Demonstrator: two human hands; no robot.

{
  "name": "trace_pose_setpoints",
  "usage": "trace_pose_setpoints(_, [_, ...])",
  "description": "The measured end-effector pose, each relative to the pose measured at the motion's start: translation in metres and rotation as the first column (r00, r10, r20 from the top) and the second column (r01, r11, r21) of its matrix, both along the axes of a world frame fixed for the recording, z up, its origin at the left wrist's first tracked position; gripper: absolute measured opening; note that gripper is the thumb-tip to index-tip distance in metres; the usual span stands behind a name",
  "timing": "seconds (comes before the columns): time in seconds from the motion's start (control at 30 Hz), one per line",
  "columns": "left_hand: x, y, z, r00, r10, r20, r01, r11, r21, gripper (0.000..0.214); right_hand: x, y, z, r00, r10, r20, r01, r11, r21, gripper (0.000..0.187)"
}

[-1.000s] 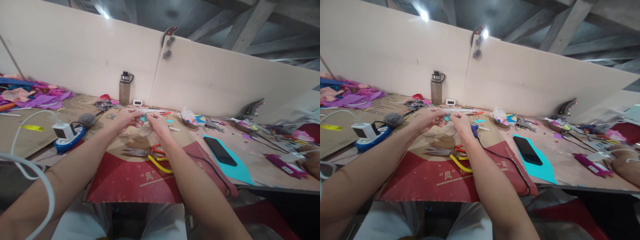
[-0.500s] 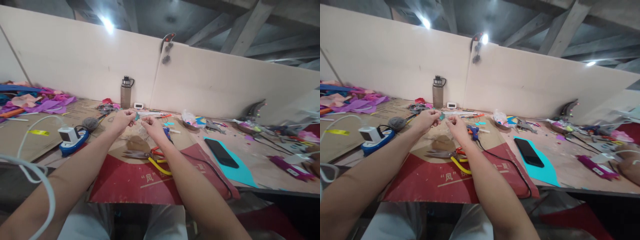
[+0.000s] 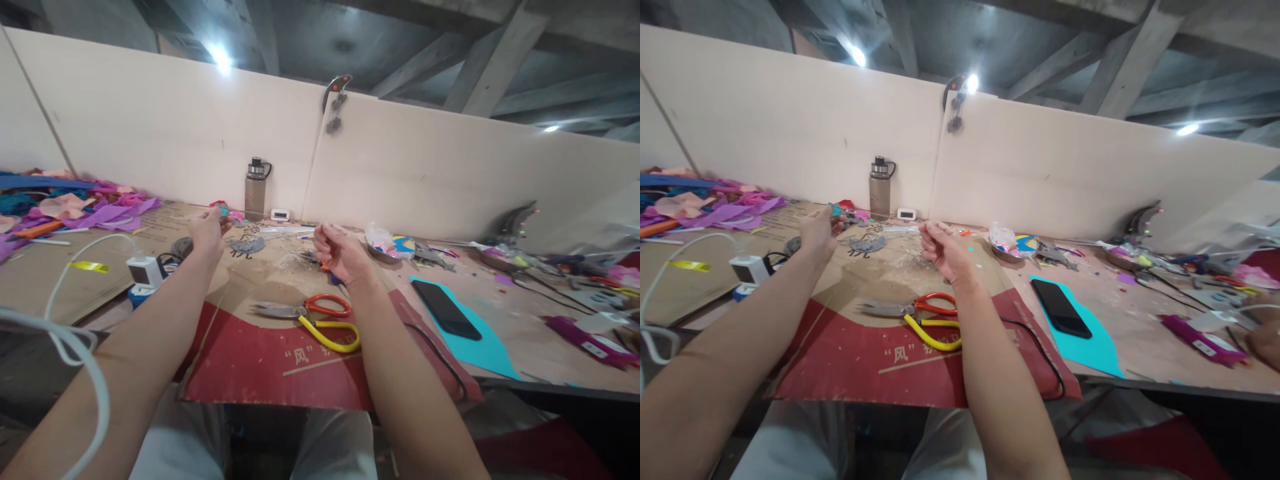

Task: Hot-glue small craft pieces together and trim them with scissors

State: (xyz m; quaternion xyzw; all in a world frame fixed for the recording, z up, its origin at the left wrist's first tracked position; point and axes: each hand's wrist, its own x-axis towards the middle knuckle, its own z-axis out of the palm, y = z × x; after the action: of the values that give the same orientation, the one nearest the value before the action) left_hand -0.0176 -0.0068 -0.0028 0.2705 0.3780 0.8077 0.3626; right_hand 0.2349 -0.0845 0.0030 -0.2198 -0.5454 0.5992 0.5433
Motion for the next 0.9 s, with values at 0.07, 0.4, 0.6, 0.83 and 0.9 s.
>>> trace_pose_setpoints(0.07, [-0.001,0.001,0.0,1.0,0.006,0.027,-0.007,1.0,0.016,0.007,0.007,-0.003,0.004,0.999,0.021,-0.036,-0.021,1.0,0.008,0.021])
trace_pose_setpoints(0.4, [0.01,-0.003,-0.001,0.937,-0.346,-0.055,0.347,0.938,0.011,0.008,-0.011,-0.005,-0.019,0.631,0.117,0.767,-0.21,0.977,0.024,0.025])
trace_pose_setpoints(0.6, [0.024,-0.016,-0.003,0.843,-0.469,-0.264,0.474,0.879,-0.045,0.01,0.008,0.014,-0.025,0.116,-0.619,0.777,0.346,0.758,0.552,0.034])
trace_pose_setpoints(0.83, [0.036,-0.017,-0.013,0.788,-0.469,-0.4,0.493,0.869,-0.047,0.012,0.028,0.024,-0.05,0.06,-0.516,0.854,0.502,0.756,0.421,0.017])
trace_pose_setpoints(0.9, [0.038,-0.017,-0.014,0.78,-0.477,-0.405,0.502,0.863,-0.05,0.013,0.027,0.026,-0.055,0.241,-0.534,0.81,0.471,0.795,0.384,0.009])
